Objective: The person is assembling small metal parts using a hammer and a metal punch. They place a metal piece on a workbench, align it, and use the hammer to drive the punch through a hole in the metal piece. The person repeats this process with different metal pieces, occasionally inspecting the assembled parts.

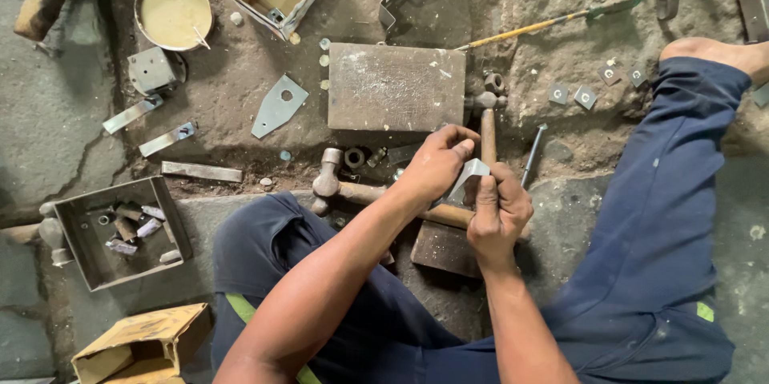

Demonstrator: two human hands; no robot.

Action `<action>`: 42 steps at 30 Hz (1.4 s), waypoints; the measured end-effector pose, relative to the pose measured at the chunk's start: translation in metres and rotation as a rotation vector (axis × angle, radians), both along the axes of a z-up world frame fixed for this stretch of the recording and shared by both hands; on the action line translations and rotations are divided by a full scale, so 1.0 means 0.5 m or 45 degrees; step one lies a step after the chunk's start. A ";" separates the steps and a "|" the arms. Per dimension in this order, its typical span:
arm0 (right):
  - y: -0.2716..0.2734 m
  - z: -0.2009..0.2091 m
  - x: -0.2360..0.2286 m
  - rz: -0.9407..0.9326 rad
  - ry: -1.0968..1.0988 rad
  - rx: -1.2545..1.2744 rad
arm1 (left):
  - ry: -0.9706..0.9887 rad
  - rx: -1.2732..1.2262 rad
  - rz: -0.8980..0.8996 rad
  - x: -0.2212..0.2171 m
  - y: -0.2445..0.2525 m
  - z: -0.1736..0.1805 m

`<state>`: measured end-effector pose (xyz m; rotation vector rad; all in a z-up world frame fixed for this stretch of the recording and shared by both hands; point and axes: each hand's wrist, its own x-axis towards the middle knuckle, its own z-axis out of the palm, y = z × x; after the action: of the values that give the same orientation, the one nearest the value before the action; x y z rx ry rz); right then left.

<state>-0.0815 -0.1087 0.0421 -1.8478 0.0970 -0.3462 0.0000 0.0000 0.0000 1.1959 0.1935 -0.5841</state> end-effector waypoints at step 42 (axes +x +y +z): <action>-0.022 0.020 0.058 -0.125 0.553 -0.353 | -0.998 0.851 -0.109 -0.036 0.036 0.128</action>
<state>-0.0526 -0.1196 0.0520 -2.1742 0.4585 -0.0184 -0.0181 0.0180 0.0638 2.0006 -0.3616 -0.0742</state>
